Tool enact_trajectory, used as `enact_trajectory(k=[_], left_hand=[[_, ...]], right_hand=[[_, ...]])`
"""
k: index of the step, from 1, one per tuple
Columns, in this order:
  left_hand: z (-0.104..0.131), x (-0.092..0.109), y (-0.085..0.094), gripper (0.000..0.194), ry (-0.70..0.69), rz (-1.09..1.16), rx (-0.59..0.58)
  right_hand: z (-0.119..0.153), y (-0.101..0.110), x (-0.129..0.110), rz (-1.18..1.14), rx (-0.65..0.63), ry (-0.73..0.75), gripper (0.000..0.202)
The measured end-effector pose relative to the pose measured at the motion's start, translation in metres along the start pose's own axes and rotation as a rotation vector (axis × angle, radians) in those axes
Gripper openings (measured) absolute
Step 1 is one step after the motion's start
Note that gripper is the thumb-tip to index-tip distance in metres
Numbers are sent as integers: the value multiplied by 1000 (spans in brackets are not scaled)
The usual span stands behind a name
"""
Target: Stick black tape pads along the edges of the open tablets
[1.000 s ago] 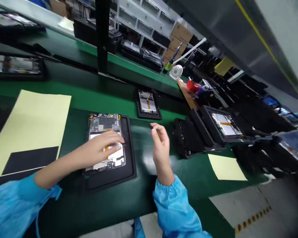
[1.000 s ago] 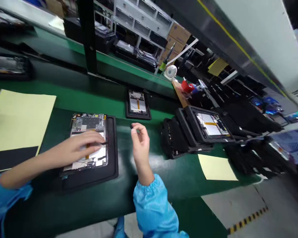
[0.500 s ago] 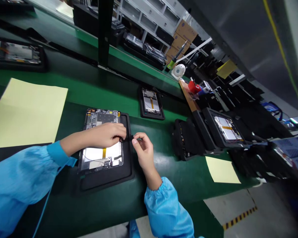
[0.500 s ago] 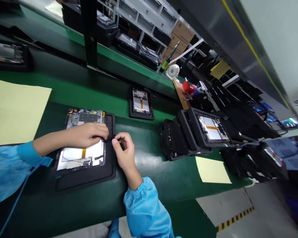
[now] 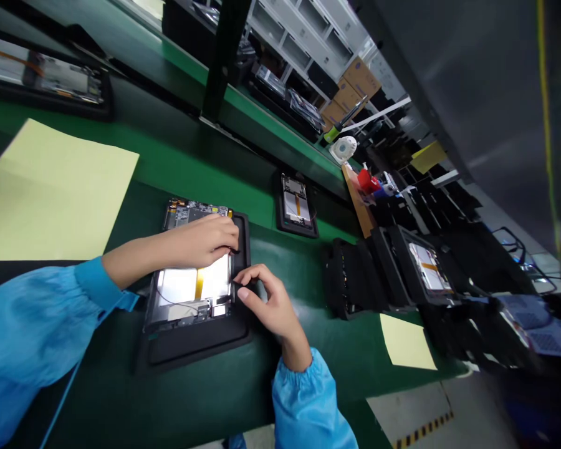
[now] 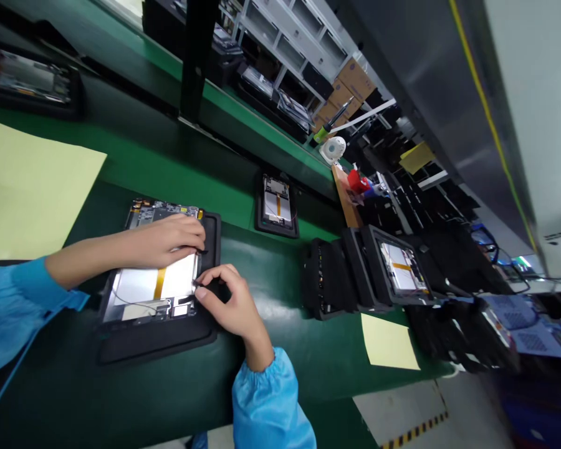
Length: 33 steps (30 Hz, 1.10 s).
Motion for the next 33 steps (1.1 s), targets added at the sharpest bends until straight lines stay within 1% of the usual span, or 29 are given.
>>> enact_trajectory(k=[2, 4, 7, 10, 13, 16, 18, 19, 23, 27, 28, 30, 32, 33], left_hand=[[-1, -8, -4, 23, 91, 2, -4], [-3, -12, -8, 24, 182, -15, -15], [-6, -11, -12, 28, 286, -57, -6], [-6, -6, -14, 28, 329, -102, 14], [-5, -1, -9, 29, 296, -136, 104], [-5, 8, -3, 35, 152, -130, 219], [-5, 12, -3, 39, 71, -109, 247], [-5, 12, -3, 40, 53, -98, 244], [-6, 14, -4, 40, 61, -49, 213], [-10, 29, 1, 41, 30, 2, 184], [-12, 31, 0, 42, 33, 45, 155], [-14, 31, -7, 42, 62, 159, 51], [-15, 27, -17, 40, 99, 256, -60], [-15, 24, -20, 39, 111, 279, -92]], right_hand=[[2, -1, -1, 66, 61, 22, 14], [4, -3, -2, 103, 126, 65, 16], [9, -7, -5, 146, 228, 148, 17], [15, -16, -8, 271, 288, 230, 23], [21, -24, -12, 408, 335, 307, 30], [26, -30, -16, 502, 364, 358, 36], [28, -34, -18, 534, 345, 368, 38], [29, -36, -18, 536, 329, 366, 37], [29, -37, -19, 455, 288, 327, 38], [28, -33, -19, 360, 270, 310, 38], [28, -33, -19, 344, 264, 313, 38], [29, -33, -18, 326, 251, 337, 37], [31, -34, -18, 334, 240, 374, 36], [32, -35, -17, 344, 237, 390, 35]])
Point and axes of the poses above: each hand's wrist, its own z-axis away from the middle knuckle, its own y-axis out of the back of the hand, x = y × z, the point moved 7 cm from there along -z, towards the middle knuckle, and after that the axes turned 13 degrees about -y, right-handed, at the moved point
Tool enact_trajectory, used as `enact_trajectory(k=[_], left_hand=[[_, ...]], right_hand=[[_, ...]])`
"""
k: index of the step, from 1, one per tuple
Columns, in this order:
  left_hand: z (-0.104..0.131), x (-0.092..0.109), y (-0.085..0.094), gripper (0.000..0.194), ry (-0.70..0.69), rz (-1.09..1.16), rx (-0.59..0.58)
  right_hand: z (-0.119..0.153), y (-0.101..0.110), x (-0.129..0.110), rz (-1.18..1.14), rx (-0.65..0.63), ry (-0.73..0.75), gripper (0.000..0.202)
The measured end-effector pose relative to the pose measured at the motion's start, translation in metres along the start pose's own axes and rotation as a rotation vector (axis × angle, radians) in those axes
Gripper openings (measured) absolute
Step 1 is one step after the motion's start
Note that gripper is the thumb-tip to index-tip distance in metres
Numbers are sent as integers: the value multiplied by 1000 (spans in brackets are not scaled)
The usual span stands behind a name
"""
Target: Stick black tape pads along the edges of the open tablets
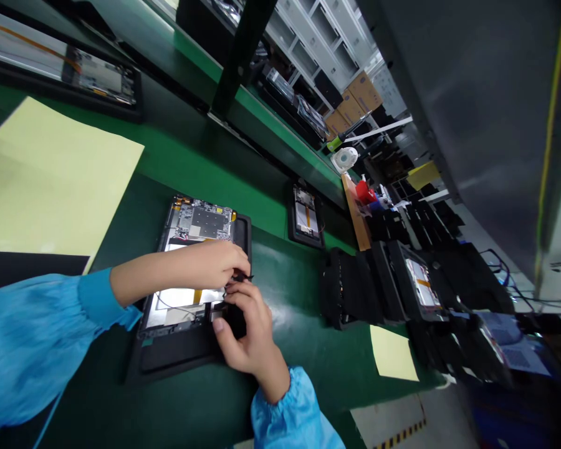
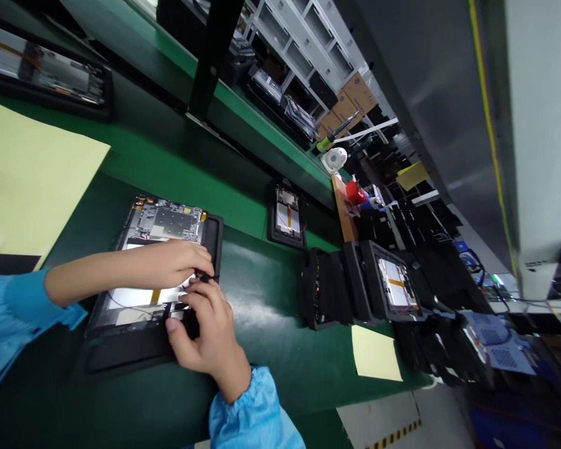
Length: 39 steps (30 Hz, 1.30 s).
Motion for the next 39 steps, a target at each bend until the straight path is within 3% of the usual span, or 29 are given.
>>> enact_trajectory(k=[8, 13, 16, 19, 22, 24, 27, 33, 39], left_hand=[[3, -10, 4, 47, -132, -147, -5], [6, -8, 7, 41, -205, -243, 35], [7, -11, 11, 37, -199, -277, 80], [7, -15, 15, 36, -152, -268, 116], [8, -20, 17, 32, -110, -250, 128], [8, -22, 18, 29, -98, -233, 146], [8, -24, 18, 24, -92, -186, 165], [8, -29, 13, 19, -15, -126, 154], [7, -28, 13, 20, 35, -208, 125]], right_hand=[[1, -1, 0, 11, -34, -1, 28], [0, 0, 3, -66, -49, -52, 25], [-5, 10, 6, -149, -19, -125, 18], [-19, 25, 20, -271, -17, -319, 9], [-37, 15, 41, -426, -330, -592, 25], [-46, 2, 49, -480, -570, -695, 35], [-60, -9, 58, -455, -706, -710, 43], [-75, -10, 57, -307, -576, -569, 29], [-73, -8, 55, -242, -497, -542, 19]])
Point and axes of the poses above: each hand's wrist, its own z-axis away from the middle knuckle, its own y-axis out of the back of the hand, x = y × z, the point moved 7 cm from there along -z, towards the middle knuckle, and after that the axes turned 13 degrees about -y, right-handed, at the moved point
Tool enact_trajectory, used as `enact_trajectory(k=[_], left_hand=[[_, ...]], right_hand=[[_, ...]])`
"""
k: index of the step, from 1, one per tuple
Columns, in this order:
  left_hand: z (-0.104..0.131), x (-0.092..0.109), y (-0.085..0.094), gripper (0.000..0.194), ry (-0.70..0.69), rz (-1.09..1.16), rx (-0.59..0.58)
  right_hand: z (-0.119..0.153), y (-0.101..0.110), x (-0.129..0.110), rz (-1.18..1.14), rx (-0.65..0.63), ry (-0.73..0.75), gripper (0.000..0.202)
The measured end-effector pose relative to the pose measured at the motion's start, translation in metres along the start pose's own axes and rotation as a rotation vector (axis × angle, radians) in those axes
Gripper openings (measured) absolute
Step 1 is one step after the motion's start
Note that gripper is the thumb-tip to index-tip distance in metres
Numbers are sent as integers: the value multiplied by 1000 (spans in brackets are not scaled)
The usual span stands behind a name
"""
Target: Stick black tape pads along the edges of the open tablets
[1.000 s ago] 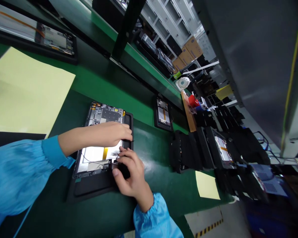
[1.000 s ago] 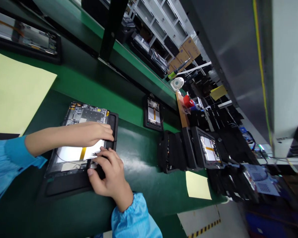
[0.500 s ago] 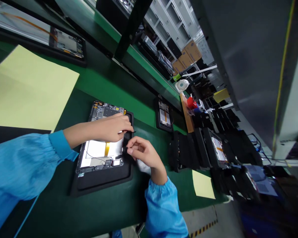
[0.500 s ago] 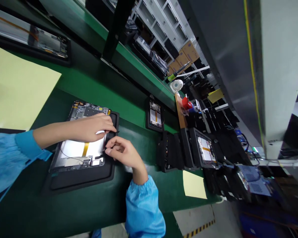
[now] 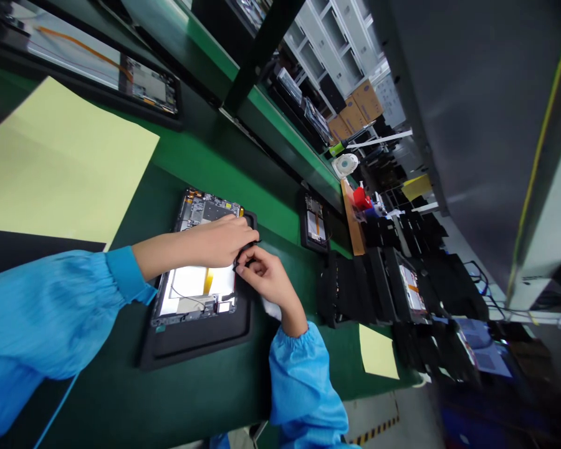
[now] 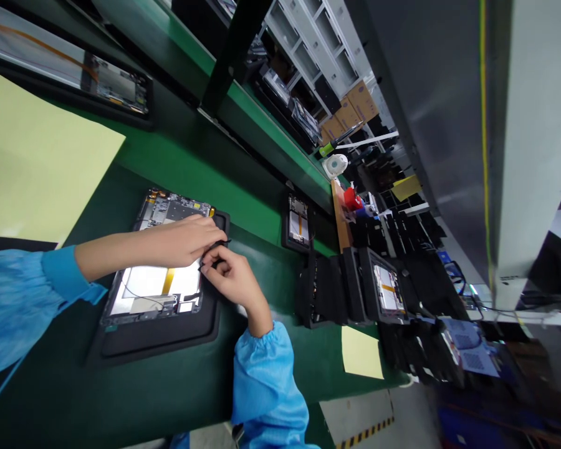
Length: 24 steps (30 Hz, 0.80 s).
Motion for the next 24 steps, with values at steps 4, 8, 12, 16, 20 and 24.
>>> enact_trajectory(k=[4, 8, 12, 16, 20, 24], left_hand=[[0, 1, 2, 23, 18, -23, -29], [0, 1, 2, 26, 17, -43, -21], [-1, 0, 1, 27, 9, -51, -16], [-1, -1, -2, 31, 39, -36, -54], [-2, 0, 0, 33, 68, -54, -68], [-2, 1, 3, 33, 95, -59, -92]], right_hand=[[3, 1, -2, 79, 95, 11, 13], [6, 2, -5, 162, 131, 40, 11], [7, 1, -6, 151, 82, 41, 17], [7, 1, -3, 67, 61, 11, 19], [7, -1, 1, 30, 10, -11, 20], [6, -1, -2, 122, -18, 10, 15]])
Point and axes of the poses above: each hand's wrist, its own z-axis away from the middle knuckle, its own y-axis out of the back of the hand, x = y × z, the point moved 7 cm from there along -z, towards the middle knuckle, and after that the axes turned 13 degrees about -y, right-handed, at the moved point
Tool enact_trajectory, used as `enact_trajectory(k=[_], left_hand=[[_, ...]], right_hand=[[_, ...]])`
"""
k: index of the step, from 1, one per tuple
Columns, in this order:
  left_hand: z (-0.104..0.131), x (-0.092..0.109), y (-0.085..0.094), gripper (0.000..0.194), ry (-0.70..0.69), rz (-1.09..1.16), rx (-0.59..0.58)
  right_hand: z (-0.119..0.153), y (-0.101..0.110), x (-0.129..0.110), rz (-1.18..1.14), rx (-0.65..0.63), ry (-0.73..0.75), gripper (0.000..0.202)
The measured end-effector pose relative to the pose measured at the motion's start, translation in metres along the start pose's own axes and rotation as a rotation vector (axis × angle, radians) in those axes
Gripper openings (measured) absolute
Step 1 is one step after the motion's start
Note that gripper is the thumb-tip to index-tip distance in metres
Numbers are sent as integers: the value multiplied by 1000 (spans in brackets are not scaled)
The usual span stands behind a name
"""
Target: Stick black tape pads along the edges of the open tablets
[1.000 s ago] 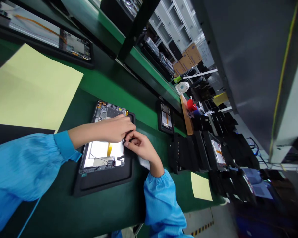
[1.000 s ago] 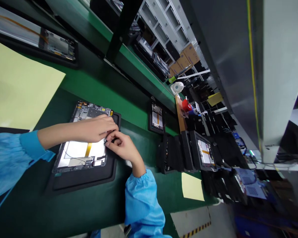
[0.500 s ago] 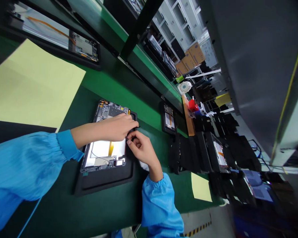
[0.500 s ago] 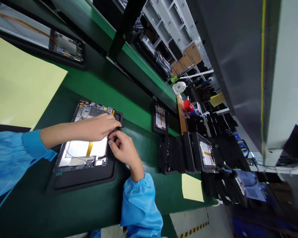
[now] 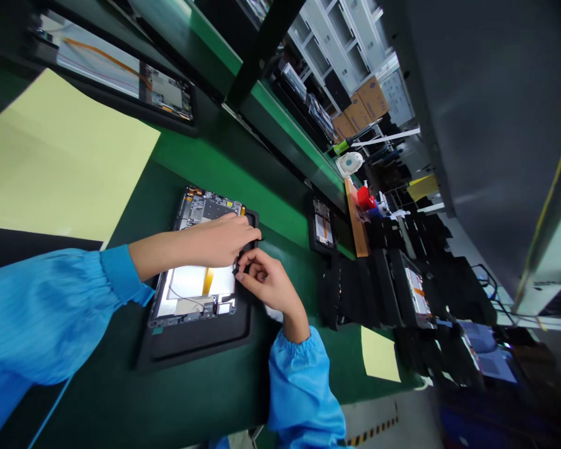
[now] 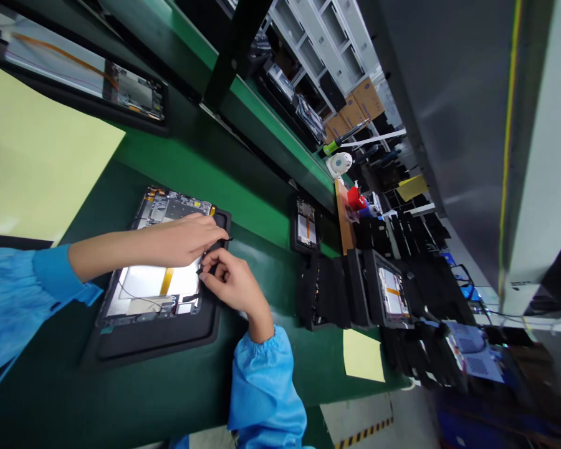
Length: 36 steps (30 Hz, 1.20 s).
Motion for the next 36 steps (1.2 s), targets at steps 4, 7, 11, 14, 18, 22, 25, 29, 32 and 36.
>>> enact_trajectory(k=[4, 7, 11, 14, 18, 22, 25, 29, 32, 36], left_hand=[[0, -1, -2, 33, 6, 32, -9], [0, -4, -5, 31, 18, 52, 1], [1, -6, -6, 30, 38, 63, -3], [1, -4, -5, 31, 32, 61, -8], [1, -4, -3, 28, 41, 70, -7], [0, -2, -5, 22, -5, 70, 3], [0, -3, -7, 21, -37, 56, 21], [0, -5, -7, 21, -25, 83, 47], [0, -4, -4, 21, -13, 102, 47], [0, -3, -3, 23, -10, 101, 42]], right_hand=[[2, 2, -9, 187, 78, 63, 13], [4, -1, -15, 297, 104, 117, 16], [5, -4, -15, 370, 125, 141, 17], [4, -4, -15, 394, 131, 151, 16], [3, -3, -16, 379, 140, 155, 16], [1, 1, -12, 266, 161, 126, 16], [-4, 7, -3, 119, 156, 87, 15], [-11, 8, 7, -71, 72, 43, 23], [-15, 10, 10, -176, 90, 12, 29], [-18, 12, 10, -203, 112, -49, 36]])
Point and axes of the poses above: each hand's wrist, its own z-axis away from the middle knuckle, its own y-axis out of the back of the hand, x = y × z, the point moved 7 cm from there along -z, towards the middle knuckle, and after that the axes turned 13 degrees about -y, right-handed, at the moved point
